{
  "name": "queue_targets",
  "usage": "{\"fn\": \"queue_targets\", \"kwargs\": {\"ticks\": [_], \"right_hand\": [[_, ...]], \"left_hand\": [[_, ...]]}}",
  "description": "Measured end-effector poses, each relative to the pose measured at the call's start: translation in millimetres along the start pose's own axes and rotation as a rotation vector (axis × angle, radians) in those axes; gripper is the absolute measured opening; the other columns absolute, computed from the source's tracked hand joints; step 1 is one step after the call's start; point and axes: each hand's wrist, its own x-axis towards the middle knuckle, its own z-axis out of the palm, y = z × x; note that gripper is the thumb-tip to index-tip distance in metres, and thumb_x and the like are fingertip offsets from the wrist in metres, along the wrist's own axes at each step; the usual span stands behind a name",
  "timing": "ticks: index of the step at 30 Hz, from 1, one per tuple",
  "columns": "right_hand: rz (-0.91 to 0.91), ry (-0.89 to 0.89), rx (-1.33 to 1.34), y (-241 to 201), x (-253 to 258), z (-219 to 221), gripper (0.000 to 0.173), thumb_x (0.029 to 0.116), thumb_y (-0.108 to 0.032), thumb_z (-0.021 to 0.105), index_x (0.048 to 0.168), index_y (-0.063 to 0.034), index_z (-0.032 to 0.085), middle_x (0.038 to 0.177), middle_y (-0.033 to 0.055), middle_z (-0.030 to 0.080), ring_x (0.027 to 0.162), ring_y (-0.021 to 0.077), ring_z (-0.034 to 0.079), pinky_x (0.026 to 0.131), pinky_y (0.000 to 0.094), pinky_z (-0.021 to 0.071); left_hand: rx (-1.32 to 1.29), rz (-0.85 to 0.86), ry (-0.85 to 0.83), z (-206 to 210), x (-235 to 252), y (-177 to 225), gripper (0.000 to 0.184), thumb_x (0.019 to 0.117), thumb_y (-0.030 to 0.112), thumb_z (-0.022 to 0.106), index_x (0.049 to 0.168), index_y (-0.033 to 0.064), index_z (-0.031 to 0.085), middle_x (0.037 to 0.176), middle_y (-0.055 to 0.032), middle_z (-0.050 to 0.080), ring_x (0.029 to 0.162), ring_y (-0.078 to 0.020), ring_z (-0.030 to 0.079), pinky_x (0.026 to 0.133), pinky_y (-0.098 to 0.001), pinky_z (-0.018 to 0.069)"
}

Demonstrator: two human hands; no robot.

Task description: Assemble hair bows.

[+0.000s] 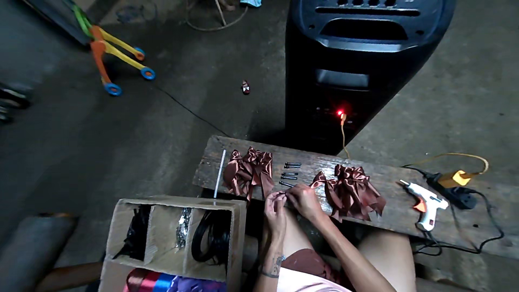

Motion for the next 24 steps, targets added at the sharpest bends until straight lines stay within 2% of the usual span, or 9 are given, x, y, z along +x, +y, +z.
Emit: {"fn": "queue_targets", "kwargs": {"ticks": [2, 4, 7, 10, 13, 16, 20, 24], "right_hand": [[-0.088, 0.145, -0.134, 7.2, 0.7, 18.1, 0.018, 0.0944, -0.006, 0.063, 0.094, 0.0053, 0.076, 0.094, 0.0235, 0.072, 0.095, 0.0414, 0.071, 0.087, 0.0525, 0.0566], [-0.122, 0.257, -0.222, 9.0, 1.9, 30.6, 0.015, 0.0914, -0.004, 0.064, 0.087, 0.0058, 0.075, 0.088, 0.023, 0.071, 0.089, 0.0415, 0.071, 0.08, 0.0521, 0.0584], [-0.016, 0.206, -0.224, -0.4, 2.2, 30.8, 0.017, 0.0931, -0.003, 0.062, 0.091, 0.0064, 0.076, 0.092, 0.0241, 0.072, 0.094, 0.0426, 0.07, 0.084, 0.054, 0.0566], [0.082, 0.14, -0.193, -9.2, 2.8, 23.5, 0.021, 0.097, -0.01, 0.062, 0.098, 0.0053, 0.077, 0.099, 0.0248, 0.072, 0.102, 0.0433, 0.069, 0.091, 0.0555, 0.0541], [0.028, 0.177, -0.176, -7.2, 5.8, 23.3, 0.022, 0.0954, -0.016, 0.068, 0.105, 0.0016, 0.077, 0.102, 0.0242, 0.071, 0.104, 0.0442, 0.067, 0.091, 0.0578, 0.0536], [-0.036, 0.152, -0.171, -2.3, 13.9, 25.1, 0.019, 0.0953, -0.017, 0.068, 0.102, -0.0025, 0.079, 0.106, 0.0232, 0.071, 0.106, 0.0452, 0.066, 0.09, 0.0606, 0.0521], [-0.074, 0.16, -0.172, -0.2, 19.3, 24.2, 0.017, 0.0945, -0.011, 0.066, 0.095, 0.0017, 0.079, 0.106, 0.0256, 0.072, 0.107, 0.0484, 0.066, 0.09, 0.063, 0.0513], [-0.086, 0.19, -0.174, 1.3, 22.6, 20.9, 0.017, 0.0941, -0.009, 0.066, 0.094, 0.0029, 0.078, 0.102, 0.0258, 0.072, 0.103, 0.0484, 0.066, 0.089, 0.0622, 0.0514]], "left_hand": [[0.238, 0.033, 0.079, 4.3, -3.0, 1.7, 0.031, 0.0982, 0.0, 0.058, 0.124, -0.0165, 0.057, 0.108, -0.0215, 0.067, 0.085, -0.0121, 0.068, 0.077, -0.0248, 0.0581], [0.37, 0.055, 0.114, 5.3, -3.6, -0.6, 0.029, 0.0968, 0.003, 0.063, 0.121, -0.0123, 0.064, 0.109, -0.0231, 0.067, 0.084, -0.0153, 0.066, 0.075, -0.027, 0.0564], [0.365, 0.045, 0.101, 2.3, -0.9, -0.8, 0.02, 0.0971, 0.002, 0.062, 0.112, -0.0111, 0.067, 0.102, -0.0195, 0.067, 0.078, -0.0115, 0.065, 0.071, -0.0239, 0.0564], [0.296, 0.018, 0.105, 2.2, 0.5, 2.1, 0.018, 0.0975, -0.002, 0.059, 0.109, -0.014, 0.065, 0.094, -0.0166, 0.066, 0.072, -0.0072, 0.062, 0.068, -0.0198, 0.0547], [0.286, 0.093, 0.109, 0.9, -8.7, 1.4, 0.017, 0.0956, -0.002, 0.06, 0.107, -0.0135, 0.067, 0.094, -0.0168, 0.066, 0.076, -0.0082, 0.064, 0.071, -0.0201, 0.0555], [0.335, 0.154, 0.078, -5.5, -37.0, 23.8, 0.017, 0.093, 0.0, 0.062, 0.103, -0.0119, 0.07, 0.093, -0.0157, 0.068, 0.08, -0.0084, 0.063, 0.074, -0.0196, 0.053], [0.379, 0.191, -0.022, -42.2, -81.9, 64.6, 0.015, 0.0921, 0.003, 0.064, 0.099, -0.0087, 0.072, 0.089, -0.0112, 0.068, 0.077, -0.0044, 0.064, 0.071, -0.0176, 0.0545], [0.478, 0.214, 0.053, -95.1, -107.4, 103.8, 0.017, 0.0931, 0.004, 0.063, 0.101, -0.0084, 0.071, 0.095, -0.0104, 0.07, 0.077, -0.0029, 0.066, 0.071, -0.0182, 0.0567]]}}
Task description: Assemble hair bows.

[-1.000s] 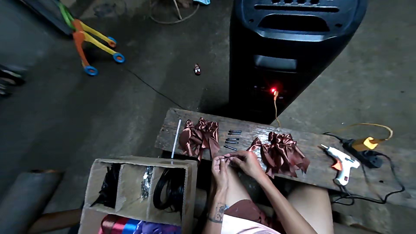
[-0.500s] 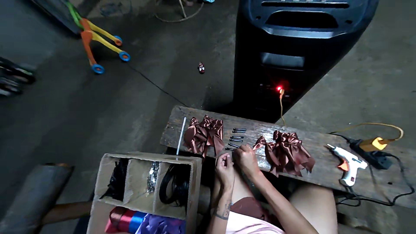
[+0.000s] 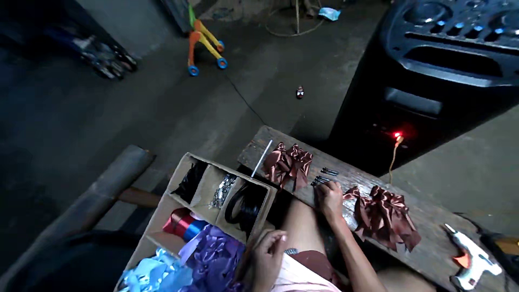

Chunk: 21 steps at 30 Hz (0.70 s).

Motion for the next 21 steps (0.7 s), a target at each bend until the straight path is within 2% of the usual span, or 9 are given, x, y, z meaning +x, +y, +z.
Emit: {"fn": "queue_targets", "kwargs": {"ticks": [4, 5, 7, 9, 11, 14, 17, 19, 21], "right_hand": [[-0.088, 0.037, -0.036, 8.1, -6.7, -4.8, 0.024, 0.0953, -0.019, 0.068, 0.101, 0.0022, 0.078, 0.102, 0.0266, 0.071, 0.102, 0.0478, 0.067, 0.09, 0.0605, 0.0529], [-0.124, 0.059, -0.028, 6.8, -11.3, -8.6, 0.026, 0.0959, -0.02, 0.068, 0.104, 0.0033, 0.077, 0.102, 0.0285, 0.07, 0.102, 0.0492, 0.067, 0.09, 0.0609, 0.0528], [-0.183, 0.11, 0.001, 1.9, -22.1, -20.5, 0.024, 0.0949, -0.013, 0.067, 0.105, 0.006, 0.076, 0.1, 0.031, 0.07, 0.098, 0.0513, 0.066, 0.09, 0.0607, 0.0525], [-0.206, 0.123, 0.015, -3.6, -36.1, -34.0, 0.021, 0.0932, -0.007, 0.065, 0.103, 0.0085, 0.075, 0.096, 0.0318, 0.069, 0.094, 0.0516, 0.067, 0.087, 0.0604, 0.0529], [-0.223, 0.138, 0.01, -8.7, -51.2, -46.1, 0.02, 0.0934, -0.006, 0.063, 0.101, 0.0087, 0.075, 0.094, 0.0309, 0.069, 0.09, 0.0496, 0.068, 0.084, 0.06, 0.0533], [-0.247, 0.181, 0.007, -12.6, -68.7, -60.5, 0.021, 0.0931, -0.008, 0.062, 0.097, 0.0073, 0.076, 0.092, 0.0282, 0.07, 0.087, 0.0461, 0.068, 0.082, 0.056, 0.054], [-0.216, 0.209, 0.008, -9.2, -82.5, -72.1, 0.021, 0.0917, -0.008, 0.063, 0.097, 0.0072, 0.076, 0.09, 0.0283, 0.07, 0.086, 0.0471, 0.067, 0.081, 0.0551, 0.0531], [-0.194, 0.221, 0.003, -7.5, -86.9, -78.4, 0.022, 0.0915, -0.009, 0.063, 0.097, 0.0074, 0.076, 0.089, 0.0283, 0.07, 0.085, 0.0468, 0.067, 0.081, 0.0549, 0.0524], [-0.182, 0.235, 0.007, -7.8, -86.6, -82.7, 0.023, 0.0917, -0.011, 0.062, 0.096, 0.0071, 0.077, 0.089, 0.0272, 0.07, 0.085, 0.045, 0.067, 0.082, 0.0538, 0.0523]], "left_hand": [[0.396, 0.056, 0.16, -78.1, 15.6, 19.7, 0.021, 0.0944, 0.011, 0.064, 0.1, -0.0058, 0.074, 0.092, -0.0144, 0.072, 0.075, -0.0131, 0.068, 0.07, -0.027, 0.0583], [0.521, 0.068, 0.206, -102.6, 27.6, 21.4, 0.022, 0.096, 0.013, 0.064, 0.101, -0.0061, 0.074, 0.093, -0.0176, 0.072, 0.076, -0.0193, 0.068, 0.072, -0.0333, 0.0581], [0.686, 0.005, 0.232, -150.1, 58.6, 19.4, 0.024, 0.0995, 0.012, 0.06, 0.11, -0.0064, 0.072, 0.1, -0.023, 0.07, 0.083, -0.0305, 0.068, 0.078, -0.0457, 0.0567], [0.749, -0.152, 0.14, -185.8, 90.1, 14.9, 0.025, 0.1035, 0.009, 0.057, 0.122, -0.0044, 0.067, 0.115, -0.025, 0.066, 0.098, -0.0364, 0.067, 0.089, -0.0535, 0.0537], [0.78, -0.17, 0.056, -201.5, 112.6, 9.0, 0.021, 0.1028, 0.006, 0.058, 0.117, -0.0037, 0.07, 0.118, -0.027, 0.066, 0.106, -0.0434, 0.066, 0.094, -0.0617, 0.0504], [0.784, -0.144, 0.04, -203.1, 143.9, 7.6, 0.019, 0.103, 0.007, 0.058, 0.111, -0.0023, 0.072, 0.108, -0.0277, 0.07, 0.1, -0.047, 0.067, 0.09, -0.0643, 0.0499], [0.835, -0.232, 0.065, -211.4, 201.8, -6.9, 0.022, 0.1024, 0.003, 0.055, 0.115, -0.0053, 0.071, 0.114, -0.028, 0.069, 0.112, -0.0457, 0.065, 0.1, -0.062, 0.0467], [0.831, -0.233, -0.06, -220.8, 227.5, -38.8, 0.024, 0.1016, 0.006, 0.059, 0.121, -0.0053, 0.068, 0.121, -0.0282, 0.067, 0.116, -0.0453, 0.064, 0.104, -0.061, 0.0455], [0.841, -0.173, -0.251, -222.8, 236.5, -69.2, 0.042, 0.1002, 0.013, 0.066, 0.137, -0.0054, 0.057, 0.138, -0.0304, 0.057, 0.131, -0.0473, 0.054, 0.112, -0.0614, 0.0383]]}}
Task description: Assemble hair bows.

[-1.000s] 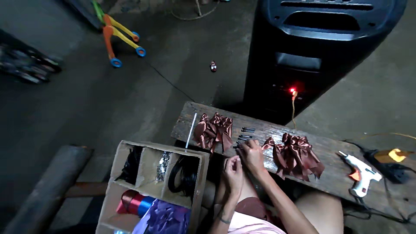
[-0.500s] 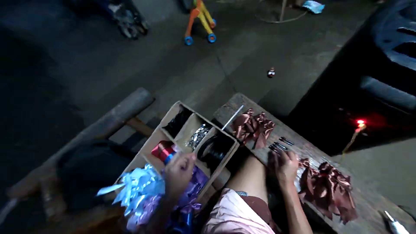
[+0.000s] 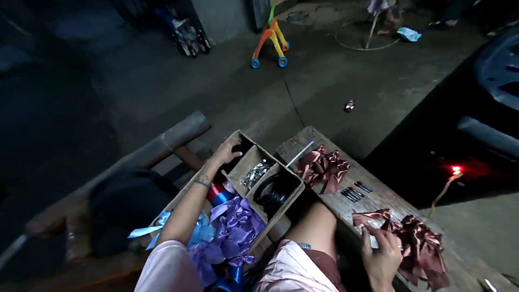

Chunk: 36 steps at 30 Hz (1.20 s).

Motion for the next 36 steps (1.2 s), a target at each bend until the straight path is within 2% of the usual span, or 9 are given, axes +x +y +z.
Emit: {"fn": "queue_targets", "kwargs": {"ticks": [3, 6, 8, 12, 18, 21, 28, 33, 36], "right_hand": [[0.036, 0.018, -0.012, -2.6, 0.5, -6.0, 0.023, 0.0919, -0.012, 0.063, 0.096, 0.0042, 0.078, 0.089, 0.0241, 0.072, 0.084, 0.0409, 0.069, 0.081, 0.0504, 0.0549], [0.068, 0.042, -0.003, 0.9, -2.1, -7.5, 0.021, 0.0912, -0.013, 0.064, 0.095, 0.0026, 0.078, 0.089, 0.0218, 0.072, 0.086, 0.0392, 0.069, 0.081, 0.0481, 0.0548], [0.086, 0.046, 0.019, 4.2, -4.2, -6.6, 0.019, 0.0896, -0.011, 0.065, 0.095, 0.0021, 0.078, 0.089, 0.0209, 0.072, 0.087, 0.0383, 0.069, 0.082, 0.0469, 0.0547], [0.107, 0.043, 0.018, 6.5, -7.7, -2.9, 0.018, 0.0887, -0.008, 0.066, 0.096, 0.0024, 0.078, 0.09, 0.0201, 0.072, 0.086, 0.0374, 0.069, 0.081, 0.0463, 0.0555], [0.169, 0.055, -0.001, 4.1, -7.1, -3.7, 0.041, 0.0918, -0.006, 0.063, 0.129, 0.0108, 0.065, 0.093, 0.0226, 0.073, 0.084, 0.0383, 0.069, 0.082, 0.0494, 0.0557], [0.173, 0.049, -0.001, 6.4, -9.2, -2.7, 0.039, 0.0922, -0.007, 0.063, 0.128, 0.0103, 0.065, 0.091, 0.0218, 0.072, 0.084, 0.0389, 0.069, 0.082, 0.0502, 0.0556], [0.173, 0.03, 0.024, 7.4, -12.6, -4.5, 0.037, 0.0921, -0.007, 0.062, 0.125, 0.0087, 0.068, 0.095, 0.0232, 0.072, 0.086, 0.0395, 0.07, 0.083, 0.0505, 0.0561], [0.161, 0.02, 0.027, 10.1, -14.5, -5.3, 0.029, 0.0897, -0.004, 0.063, 0.115, 0.0051, 0.074, 0.096, 0.0231, 0.072, 0.09, 0.0403, 0.07, 0.085, 0.0509, 0.0557], [0.171, 0.0, 0.044, 9.0, -13.4, -5.8, 0.029, 0.0897, -0.003, 0.063, 0.115, 0.0046, 0.074, 0.097, 0.0229, 0.073, 0.09, 0.0401, 0.07, 0.085, 0.0508, 0.0558]], "left_hand": [[0.035, -0.039, -0.088, 3.9, -19.6, 31.2, 0.048, 0.099, 0.008, 0.066, 0.143, -0.003, 0.053, 0.147, -0.0334, 0.048, 0.137, -0.0527, 0.045, 0.113, -0.0654, 0.034], [0.0, -0.004, 0.005, 17.1, -10.6, 10.3, 0.02, 0.0977, 0.003, 0.066, 0.114, -0.0083, 0.068, 0.12, -0.0346, 0.063, 0.116, -0.0545, 0.059, 0.1, -0.071, 0.0415], [-0.003, -0.006, 0.03, 20.7, -3.1, -7.7, 0.015, 0.0982, 0.004, 0.066, 0.107, -0.0078, 0.069, 0.107, -0.0327, 0.067, 0.103, -0.0524, 0.064, 0.092, -0.0714, 0.0454], [-0.026, -0.114, 0.046, 15.0, -7.5, -4.4, 0.018, 0.0983, 0.004, 0.066, 0.112, -0.0073, 0.069, 0.112, -0.0311, 0.067, 0.109, -0.0494, 0.063, 0.098, -0.0678, 0.044], [-0.078, -0.195, 0.216, 2.7, -22.6, 2.4, 0.027, 0.0954, 0.006, 0.07, 0.12, -0.0061, 0.067, 0.114, -0.0275, 0.069, 0.111, -0.0462, 0.064, 0.1, -0.0657, 0.0434], [-0.062, -0.166, 0.213, -2.0, -27.6, 1.4, 0.032, 0.0972, 0.003, 0.066, 0.128, -0.0064, 0.061, 0.116, -0.0279, 0.068, 0.11, -0.0459, 0.064, 0.099, -0.0634, 0.045], [-0.055, -0.112, 0.287, -11.8, -37.9, -3.1, 0.029, 0.0975, 0.004, 0.065, 0.124, -0.0066, 0.066, 0.117, -0.0289, 0.068, 0.11, -0.0442, 0.065, 0.1, -0.061, 0.0455], [-0.317, -0.221, 0.443, -19.9, -40.4, -5.5, 0.034, 0.0944, 0.005, 0.069, 0.126, -0.0062, 0.064, 0.122, -0.025, 0.067, 0.108, -0.027, 0.067, 0.099, -0.0429, 0.0504], [-0.573, -0.245, 0.53, -24.0, -50.4, 11.2, 0.038, 0.0928, 0.0, 0.069, 0.129, -0.0073, 0.058, 0.116, -0.0183, 0.065, 0.089, -0.0094, 0.064, 0.082, -0.0266, 0.0545]]}}
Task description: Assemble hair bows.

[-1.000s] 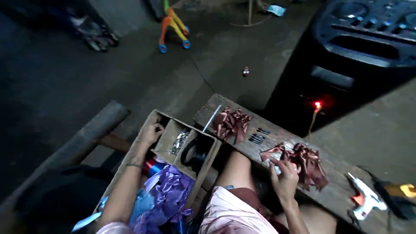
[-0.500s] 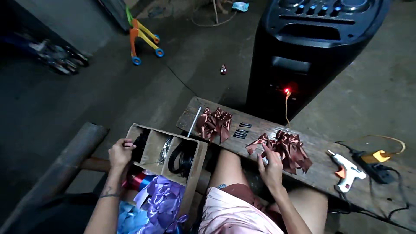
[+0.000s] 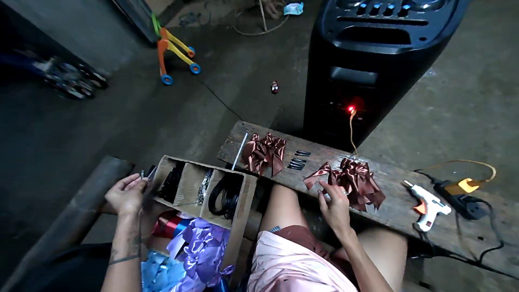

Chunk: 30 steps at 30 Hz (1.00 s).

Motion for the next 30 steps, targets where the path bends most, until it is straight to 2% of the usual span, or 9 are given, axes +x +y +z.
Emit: {"fn": "queue_targets", "kwargs": {"ticks": [2, 5, 7, 10, 12, 15, 19, 28, 30], "right_hand": [[0.007, -0.02, 0.032, -3.1, 1.5, 0.8, 0.026, 0.0898, -0.004, 0.063, 0.111, 0.0046, 0.076, 0.096, 0.0226, 0.073, 0.089, 0.0395, 0.07, 0.084, 0.0502, 0.0562], [0.066, -0.081, 0.159, -12.2, 2.1, 2.9, 0.024, 0.0932, -0.008, 0.062, 0.109, 0.0043, 0.076, 0.097, 0.0218, 0.074, 0.089, 0.0355, 0.071, 0.084, 0.0472, 0.0574], [0.122, -0.133, 0.269, -19.3, 2.0, 5.3, 0.022, 0.0948, -0.013, 0.065, 0.104, 0.003, 0.077, 0.096, 0.0184, 0.074, 0.086, 0.0263, 0.07, 0.082, 0.0397, 0.0565], [0.231, -0.224, 0.5, -30.6, 1.7, 2.9, 0.016, 0.0928, -0.015, 0.07, 0.095, 0.0001, 0.075, 0.091, 0.0059, 0.071, 0.079, 0.0022, 0.063, 0.074, 0.0182, 0.0531], [0.296, -0.252, 0.7, -39.4, 0.7, -4.0, 0.007, 0.0878, -0.009, 0.074, 0.089, -0.0021, 0.072, 0.087, -0.0018, 0.071, 0.074, -0.0029, 0.063, 0.068, 0.0146, 0.0534], [0.408, -0.297, 0.933, -55.4, 2.8, -17.4, 0.013, 0.0851, 0.005, 0.071, 0.093, -0.0042, 0.065, 0.085, -0.0035, 0.072, 0.072, 0.0032, 0.068, 0.07, 0.0213, 0.0599], [0.502, -0.328, 1.059, -70.3, 5.4, -20.5, 0.021, 0.0912, 0.006, 0.063, 0.112, 0.0028, 0.067, 0.085, -0.0022, 0.072, 0.071, 0.0048, 0.068, 0.069, 0.0223, 0.0592], [0.742, -0.245, 1.265, -87.1, 0.0, -1.2, 0.011, 0.0982, 0.003, 0.057, 0.099, 0.0004, 0.067, 0.08, 0.0012, 0.072, 0.068, 0.0062, 0.067, 0.066, 0.0217, 0.058], [0.801, -0.216, 1.259, -87.9, 0.9, 2.2, 0.011, 0.1003, 0.003, 0.054, 0.098, 0.0001, 0.065, 0.079, 0.0017, 0.071, 0.068, 0.0071, 0.068, 0.066, 0.0222, 0.0586]], "left_hand": [[-0.163, -0.004, -0.018, 4.7, -31.6, 28.3, 0.039, 0.0931, -0.001, 0.067, 0.13, -0.0069, 0.055, 0.106, -0.0085, 0.065, 0.079, -0.0029, 0.064, 0.073, -0.0215, 0.0557], [-0.352, 0.006, -0.246, 30.3, -112.7, 70.5, 0.034, 0.0952, -0.004, 0.061, 0.128, -0.0029, 0.053, 0.096, 0.004, 0.069, 0.08, -0.0028, 0.068, 0.074, -0.0226, 0.0593], [-0.456, -0.049, -0.432, 61.0, -167.5, 85.8, 0.03, 0.0909, -0.008, 0.062, 0.12, -0.0022, 0.058, 0.092, 0.0017, 0.073, 0.082, -0.0079, 0.071, 0.076, -0.027, 0.0609], [-0.57, -0.17, -0.597, 102.1, -219.6, 103.5, 0.026, 0.0884, -0.012, 0.065, 0.114, -0.008, 0.062, 0.095, -0.0063, 0.074, 0.085, -0.0127, 0.073, 0.081, -0.0296, 0.0618], [-0.624, -0.222, -0.656, 118.3, -232.8, 107.0, 0.026, 0.0879, -0.013, 0.066, 0.114, -0.0082, 0.063, 0.097, -0.0074, 0.074, 0.086, -0.0126, 0.073, 0.083, -0.0291, 0.0616], [-0.648, -0.261, -0.692, 131.7, -242.9, 110.3, 0.026, 0.0883, -0.012, 0.067, 0.114, -0.0081, 0.063, 0.099, -0.0082, 0.073, 0.087, -0.0124, 0.072, 0.083, -0.0281, 0.0612], [-0.637, -0.247, -0.707, 140.5, -252.7, 108.8, 0.026, 0.0882, -0.012, 0.067, 0.114, -0.0088, 0.063, 0.102, -0.0097, 0.072, 0.09, -0.0131, 0.071, 0.084, -0.0292, 0.0607], [-0.579, 0.097, -0.628, 151.3, -271.3, 92.4, 0.027, 0.083, -0.009, 0.072, 0.109, -0.0121, 0.067, 0.106, -0.012, 0.073, 0.088, -0.0058, 0.072, 0.081, -0.0211, 0.0609], [-0.598, 0.099, -0.624, 156.2, -275.5, 88.9, 0.025, 0.0834, -0.009, 0.072, 0.108, -0.0131, 0.067, 0.105, -0.0117, 0.072, 0.087, -0.0045, 0.072, 0.08, -0.02, 0.0606]]}}
